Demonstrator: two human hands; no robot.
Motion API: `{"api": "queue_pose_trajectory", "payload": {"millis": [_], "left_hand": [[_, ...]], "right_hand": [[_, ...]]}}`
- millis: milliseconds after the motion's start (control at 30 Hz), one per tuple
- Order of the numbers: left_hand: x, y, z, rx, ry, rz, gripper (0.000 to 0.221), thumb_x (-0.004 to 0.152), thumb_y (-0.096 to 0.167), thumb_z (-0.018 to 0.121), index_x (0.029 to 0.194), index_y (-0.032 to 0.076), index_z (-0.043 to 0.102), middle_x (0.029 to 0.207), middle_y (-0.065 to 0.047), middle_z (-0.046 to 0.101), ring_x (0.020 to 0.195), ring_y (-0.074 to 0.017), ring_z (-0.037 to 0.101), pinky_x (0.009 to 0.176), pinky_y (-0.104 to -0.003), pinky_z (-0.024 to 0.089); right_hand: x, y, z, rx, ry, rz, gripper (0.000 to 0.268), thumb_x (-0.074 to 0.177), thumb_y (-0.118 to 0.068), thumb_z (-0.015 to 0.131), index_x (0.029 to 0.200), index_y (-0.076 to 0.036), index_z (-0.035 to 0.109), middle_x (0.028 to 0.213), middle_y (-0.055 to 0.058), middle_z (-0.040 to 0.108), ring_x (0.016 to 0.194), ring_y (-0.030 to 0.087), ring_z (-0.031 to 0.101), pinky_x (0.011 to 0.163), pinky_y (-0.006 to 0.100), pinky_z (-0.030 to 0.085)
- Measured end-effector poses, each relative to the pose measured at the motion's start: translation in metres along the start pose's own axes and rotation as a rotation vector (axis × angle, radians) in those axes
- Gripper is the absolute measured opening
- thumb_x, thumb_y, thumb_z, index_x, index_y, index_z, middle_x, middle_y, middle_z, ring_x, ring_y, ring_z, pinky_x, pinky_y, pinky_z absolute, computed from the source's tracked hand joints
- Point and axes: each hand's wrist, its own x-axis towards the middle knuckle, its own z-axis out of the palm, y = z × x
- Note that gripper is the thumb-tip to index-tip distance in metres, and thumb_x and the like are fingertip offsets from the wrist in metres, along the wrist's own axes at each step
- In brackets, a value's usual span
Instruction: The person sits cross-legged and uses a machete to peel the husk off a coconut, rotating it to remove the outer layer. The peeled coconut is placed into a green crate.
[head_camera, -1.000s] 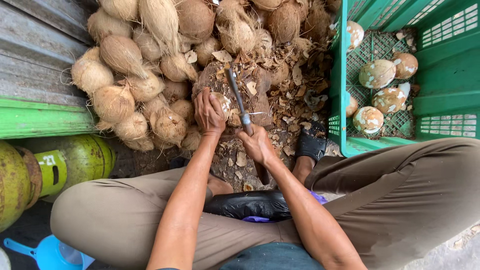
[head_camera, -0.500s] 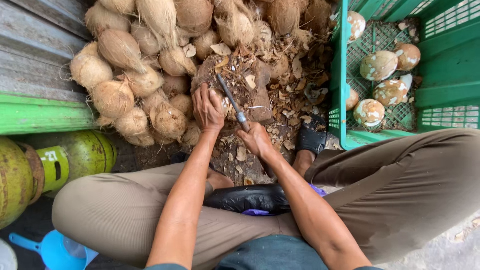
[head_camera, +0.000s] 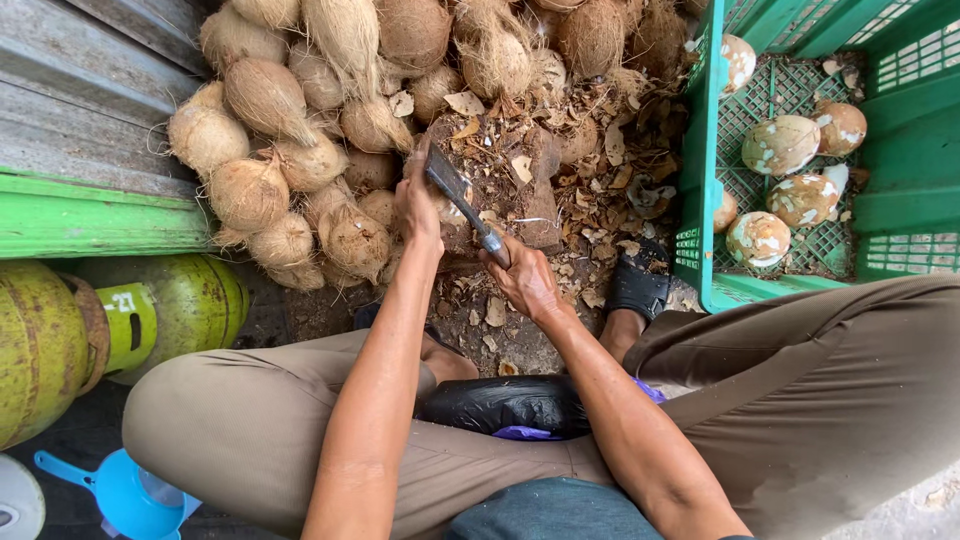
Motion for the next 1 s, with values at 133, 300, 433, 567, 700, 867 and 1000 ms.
{"api": "queue_pose_trajectory", "payload": {"millis": [133,300,433,567,700,867,1000], "left_hand": [[-0.004,0.000,0.000,0.081,-0.002,0.092,0.069,0.079,0.080,0.062,0.096,0.014,0.058,0.074,0.003,0.048,0.061,-0.0119,0.045,0.050,-0.027,0.038],[-0.006,-0.016,-0.011,0.033,-0.130,0.511,0.092,0.084,0.066,0.062,0.148,0.006,0.036,0.135,-0.019,0.050,0.117,-0.0275,0.058,0.080,-0.038,0.061],[-0.007,-0.026,-0.005,0.283,-0.107,0.701,0.079,0.095,0.051,0.056,0.157,0.004,0.038,0.155,-0.027,0.049,0.139,-0.0380,0.055,0.107,-0.050,0.052],[-0.018,-0.031,0.009,0.430,0.027,0.782,0.066,0.106,0.055,0.044,0.149,0.005,0.047,0.147,-0.024,0.059,0.133,-0.0380,0.061,0.108,-0.050,0.052],[-0.030,-0.033,0.002,0.412,0.049,0.752,0.061,0.110,0.051,0.034,0.146,0.005,0.050,0.135,-0.023,0.065,0.121,-0.0363,0.068,0.102,-0.047,0.057],[-0.037,-0.024,0.011,0.422,0.114,0.709,0.057,0.108,0.048,0.035,0.145,0.008,0.052,0.134,-0.023,0.065,0.119,-0.0355,0.068,0.097,-0.047,0.058],[-0.034,-0.026,0.009,0.391,0.112,0.751,0.058,0.111,0.048,0.033,0.147,0.006,0.049,0.137,-0.024,0.063,0.123,-0.0368,0.066,0.098,-0.048,0.057]], "right_hand": [[0.001,-0.001,-0.002,0.108,0.005,-0.046,0.034,0.098,-0.035,0.069,0.109,-0.004,0.062,0.061,0.007,0.055,0.053,0.019,0.053,0.056,0.042,0.048],[-0.006,-0.006,-0.007,0.821,-0.303,0.318,0.038,0.097,-0.036,0.069,0.076,-0.014,0.045,0.053,-0.003,0.049,0.038,0.012,0.042,0.037,0.032,0.040],[-0.004,-0.005,-0.020,0.764,-0.164,0.257,0.036,0.097,-0.036,0.069,0.075,-0.013,0.052,0.053,-0.003,0.052,0.038,0.009,0.046,0.035,0.028,0.042],[-0.007,0.002,-0.022,0.665,-0.091,0.216,0.036,0.099,-0.035,0.068,0.076,-0.013,0.050,0.054,-0.003,0.052,0.039,0.008,0.047,0.036,0.028,0.042],[-0.018,0.000,-0.003,0.625,-0.106,0.259,0.038,0.099,-0.036,0.068,0.075,-0.012,0.049,0.052,-0.003,0.052,0.038,0.009,0.046,0.035,0.027,0.041],[-0.019,0.001,-0.003,0.734,-0.155,0.353,0.028,0.096,-0.032,0.069,0.080,-0.012,0.055,0.053,-0.003,0.050,0.037,0.009,0.045,0.033,0.028,0.038],[-0.016,0.001,0.003,0.741,0.006,0.203,0.030,0.098,-0.031,0.067,0.079,-0.011,0.055,0.055,-0.003,0.054,0.038,0.008,0.048,0.034,0.027,0.044]]}}
